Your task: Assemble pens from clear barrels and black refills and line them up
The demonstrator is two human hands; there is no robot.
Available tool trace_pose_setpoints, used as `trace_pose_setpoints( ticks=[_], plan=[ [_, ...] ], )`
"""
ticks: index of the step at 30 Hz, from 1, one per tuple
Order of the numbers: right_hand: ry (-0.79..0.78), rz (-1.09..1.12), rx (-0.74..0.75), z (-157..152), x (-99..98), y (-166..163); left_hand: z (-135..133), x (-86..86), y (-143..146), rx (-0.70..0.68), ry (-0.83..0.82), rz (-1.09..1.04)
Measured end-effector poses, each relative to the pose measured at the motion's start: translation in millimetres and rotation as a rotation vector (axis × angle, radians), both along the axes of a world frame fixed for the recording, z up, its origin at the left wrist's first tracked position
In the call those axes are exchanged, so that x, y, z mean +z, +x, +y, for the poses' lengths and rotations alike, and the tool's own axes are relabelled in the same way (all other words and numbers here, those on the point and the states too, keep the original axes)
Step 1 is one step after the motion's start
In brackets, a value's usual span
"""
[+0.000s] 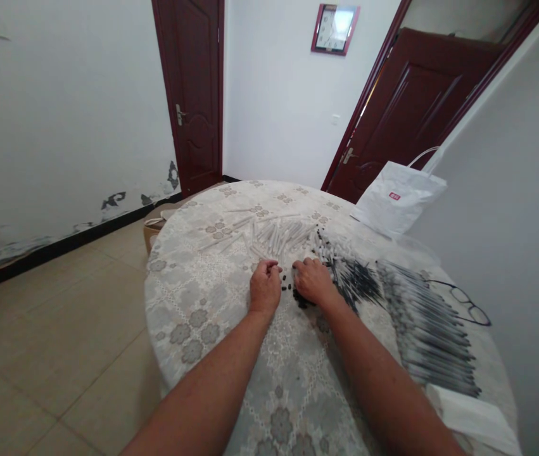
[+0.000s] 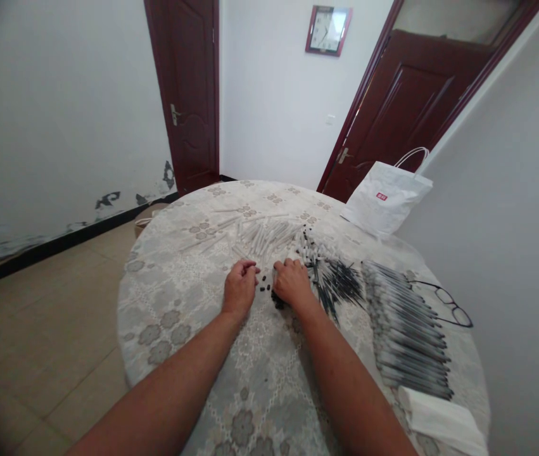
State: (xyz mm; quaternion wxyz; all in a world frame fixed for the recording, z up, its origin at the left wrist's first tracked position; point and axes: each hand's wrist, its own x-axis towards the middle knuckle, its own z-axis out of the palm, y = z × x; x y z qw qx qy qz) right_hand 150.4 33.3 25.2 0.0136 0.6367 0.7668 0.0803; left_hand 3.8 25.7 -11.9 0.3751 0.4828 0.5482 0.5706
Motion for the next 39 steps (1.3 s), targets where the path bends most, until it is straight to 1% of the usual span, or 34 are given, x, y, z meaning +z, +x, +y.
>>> trace_pose_setpoints(
  ticks=[4,8,11,14,16,18,20,24,27,30,32,35,37,39],
  plan=[
    [0.049,0.036,0.043,-17.2,-6.1,1.7,-0.9,-0.1,1.6,-0.024,0.023,0.022],
    [0.082,0.135,0.079,-21.9,-9.1,6.7,-1.5,-1.1,3.6,-0.063,0.046,0.094],
    [0.164,0.289,0.119,-17.2,-13.7,14.7,-1.8,-1.2,4.0,-0.082,0.083,0.144],
    [0.280,0.502,0.147,-11.3,-17.8,23.2,-2.5,0.2,3.8,-0.091,0.137,0.172],
    [0.347,0.633,0.183,-11.1,-16.2,27.0,-3.7,1.5,4.2,-0.096,0.184,0.207],
    [0.377,0.752,0.205,-16.1,-9.9,28.7,-6.0,2.6,5.4,-0.114,0.244,0.256],
    [0.353,0.898,0.176,-26.0,-0.6,29.1,-9.3,3.1,7.0,-0.164,0.330,0.311],
    [0.178,1.256,0.102,-48.6,13.0,29.0,-16.6,4.0,10.0,-0.296,0.516,0.426],
    [0.070,1.457,0.099,-59.0,11.2,28.6,-20.1,5.8,10.6,-0.365,0.590,0.482],
    [0.044,1.577,0.081,-64.2,6.6,31.0,-21.9,7.9,10.9,-0.409,0.602,0.528],
    [0.111,1.607,0.056,-67.4,8.0,38.3,-22.6,8.5,11.4,-0.416,0.588,0.544],
    [0.319,1.565,-0.022,-73.6,19.7,63.3,-23.1,8.7,12.6,-0.371,0.530,0.526],
    [0.431,1.439,-0.111,-78.4,29.6,87.6,-22.8,9.0,13.1,-0.328,0.452,0.491],
    [0.467,1.175,-0.198,-82.1,35.9,112.6,-22.1,9.9,13.4,-0.307,0.366,0.441]
  ],
)
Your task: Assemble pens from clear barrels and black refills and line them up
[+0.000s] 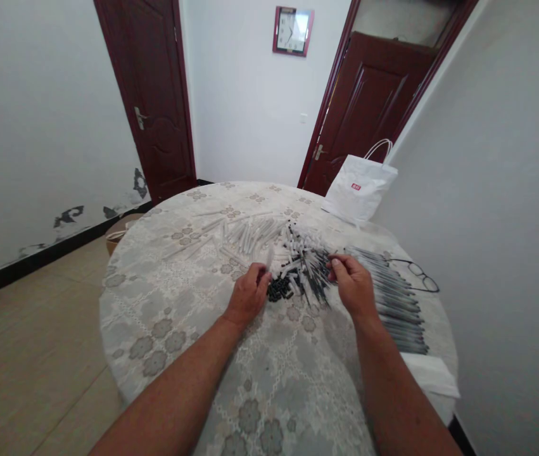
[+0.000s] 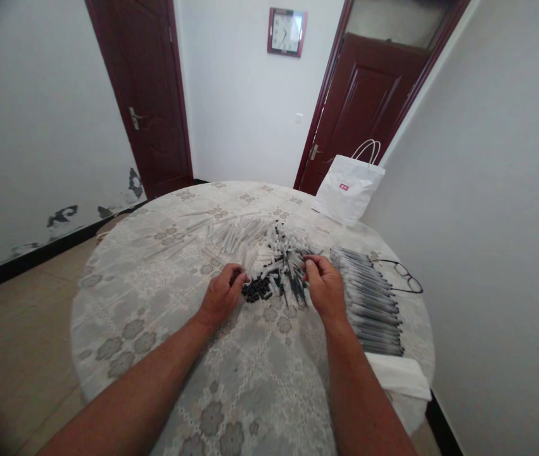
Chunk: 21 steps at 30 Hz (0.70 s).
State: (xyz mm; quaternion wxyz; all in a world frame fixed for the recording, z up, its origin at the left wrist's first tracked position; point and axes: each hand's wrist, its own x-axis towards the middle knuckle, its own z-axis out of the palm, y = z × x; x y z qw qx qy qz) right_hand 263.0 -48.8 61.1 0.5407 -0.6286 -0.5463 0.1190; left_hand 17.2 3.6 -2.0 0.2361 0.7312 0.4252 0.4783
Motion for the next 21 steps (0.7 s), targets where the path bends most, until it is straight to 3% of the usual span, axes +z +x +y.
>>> trace_pose_setpoints(
  ticks=[4,9,14,21],
  plan=[
    [-0.224,-0.443,-0.095,-1.4,-6.5,30.2,1.5,2.8,0.7,-0.038,-0.160,-0.110],
    [-0.570,-0.748,-0.068,1.2,-24.6,21.0,2.8,2.8,1.5,-0.055,-0.257,-0.210],
    [-0.762,-0.846,-0.100,0.3,-25.9,5.9,2.9,3.2,1.6,-0.041,-0.279,-0.220],
    [-0.756,-0.793,-0.055,5.6,-34.3,14.4,4.0,3.6,1.6,-0.055,-0.327,-0.271]
  ],
)
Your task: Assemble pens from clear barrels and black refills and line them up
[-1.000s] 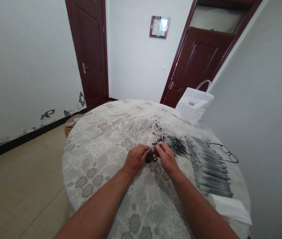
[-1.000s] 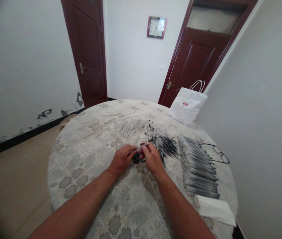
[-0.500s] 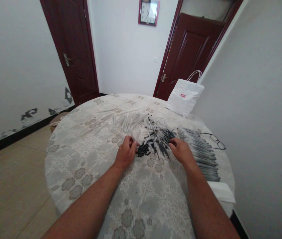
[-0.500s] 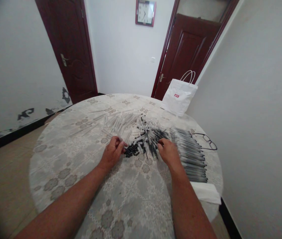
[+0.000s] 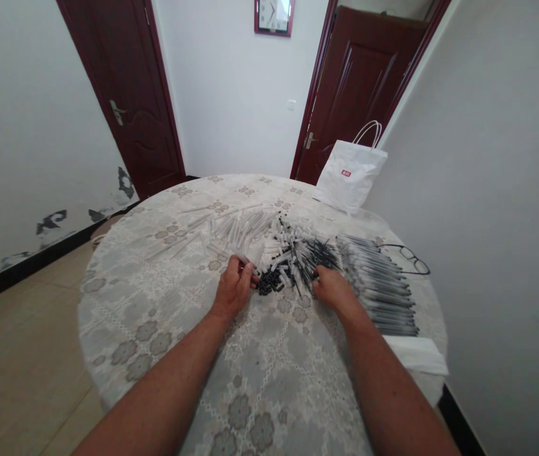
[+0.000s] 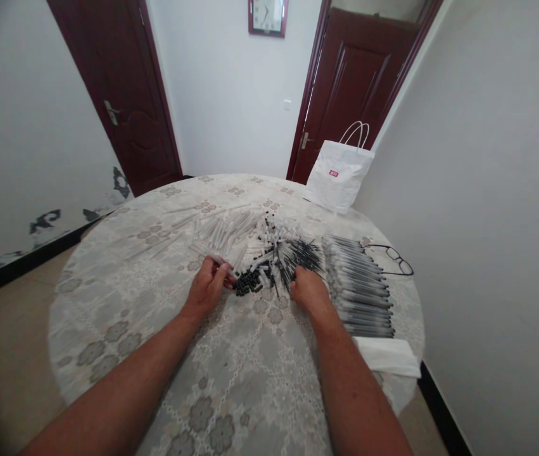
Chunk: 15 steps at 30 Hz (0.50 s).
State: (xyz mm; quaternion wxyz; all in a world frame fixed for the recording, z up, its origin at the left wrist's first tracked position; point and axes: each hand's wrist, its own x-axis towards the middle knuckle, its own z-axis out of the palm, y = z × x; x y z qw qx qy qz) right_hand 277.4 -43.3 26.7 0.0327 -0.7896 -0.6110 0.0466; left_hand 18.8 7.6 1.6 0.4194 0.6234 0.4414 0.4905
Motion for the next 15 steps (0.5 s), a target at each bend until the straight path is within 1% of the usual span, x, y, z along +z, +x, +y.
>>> trace_pose_setpoints(
  ticks=[4,8,11,13,15],
  plan=[
    [0.089,0.028,0.032,3.5,-7.9,9.7,2.0,-1.6,1.3,-0.058,-0.055,-0.124],
    [0.210,0.081,0.070,5.4,-10.7,15.4,3.7,0.0,3.2,-0.170,-0.215,-0.360],
    [0.239,0.123,0.058,4.8,-11.0,16.8,4.3,2.6,3.4,-0.234,-0.325,-0.505],
    [0.253,0.142,0.048,4.0,-10.8,17.4,4.1,4.3,3.1,-0.270,-0.380,-0.570],
    [0.305,0.166,0.024,4.0,-9.3,17.0,3.5,5.6,2.6,-0.302,-0.423,-0.616]
  ],
)
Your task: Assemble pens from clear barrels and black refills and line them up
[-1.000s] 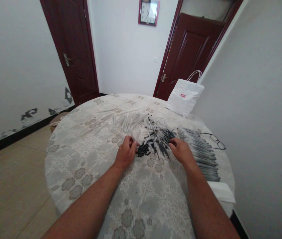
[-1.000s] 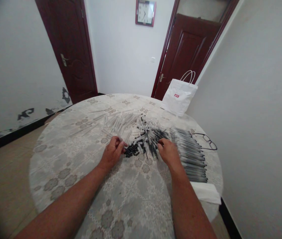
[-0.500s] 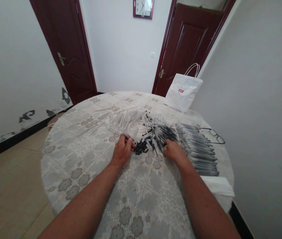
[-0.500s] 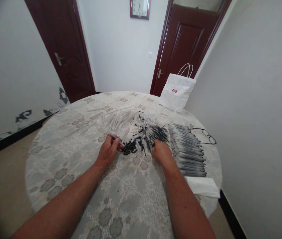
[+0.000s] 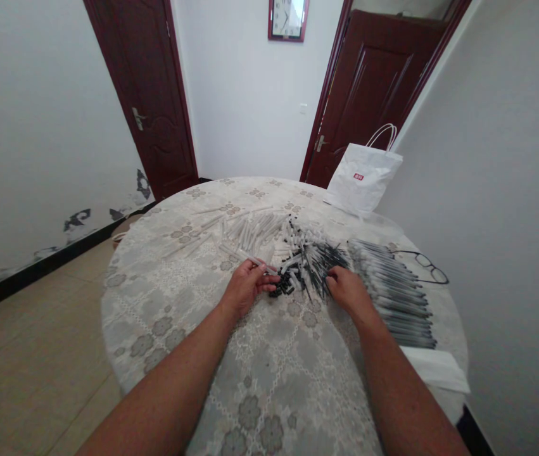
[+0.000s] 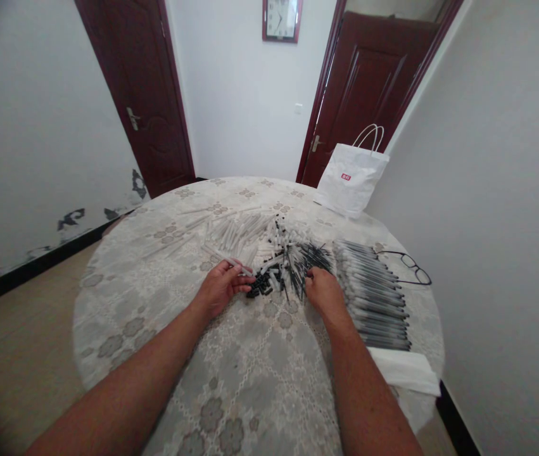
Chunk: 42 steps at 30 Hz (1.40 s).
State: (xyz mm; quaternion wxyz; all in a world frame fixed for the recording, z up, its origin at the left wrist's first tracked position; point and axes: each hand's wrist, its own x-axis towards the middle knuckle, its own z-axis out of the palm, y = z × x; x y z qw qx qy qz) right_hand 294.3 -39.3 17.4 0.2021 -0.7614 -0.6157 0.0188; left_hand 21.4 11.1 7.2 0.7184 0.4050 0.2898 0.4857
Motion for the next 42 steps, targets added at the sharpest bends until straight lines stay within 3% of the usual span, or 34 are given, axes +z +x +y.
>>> trace_pose_setpoints(
  ticks=[2,4,8,11,16,22,32,35,39,42],
  plan=[
    [0.105,0.100,-0.049,0.9,3.5,-3.6,-0.8,0.8,-0.7,-0.026,-0.027,-0.039],
    [0.220,0.354,-0.050,2.2,8.6,-13.1,-1.5,1.2,-1.8,-0.050,-0.047,-0.076],
    [0.320,1.090,0.178,1.9,15.8,-49.6,-2.7,1.6,-4.4,-0.095,-0.072,-0.143],
    [0.314,1.330,0.315,-1.2,12.8,-78.9,-3.3,1.7,-5.9,-0.105,-0.086,-0.183],
    [0.303,1.340,0.364,-3.9,1.1,-101.9,-3.9,1.4,-6.3,-0.165,-0.065,-0.228],
    [0.331,1.258,0.364,-5.1,1.9,-105.2,-4.4,-0.3,-5.8,-0.179,-0.094,-0.239],
    [0.218,1.081,0.300,-8.2,-1.0,-109.3,-6.5,0.4,-4.8,-0.177,-0.117,-0.234],
    [0.200,1.173,0.343,-8.1,-1.8,-108.0,-6.5,0.4,-4.6,-0.156,-0.109,-0.244],
    [0.333,1.386,0.306,-6.1,-1.2,-102.7,-4.6,-0.8,-4.3,-0.108,-0.115,-0.249],
    [0.471,1.392,0.228,-5.2,-0.7,-99.5,-4.0,-1.4,-3.4,-0.099,-0.113,-0.256]
  ],
)
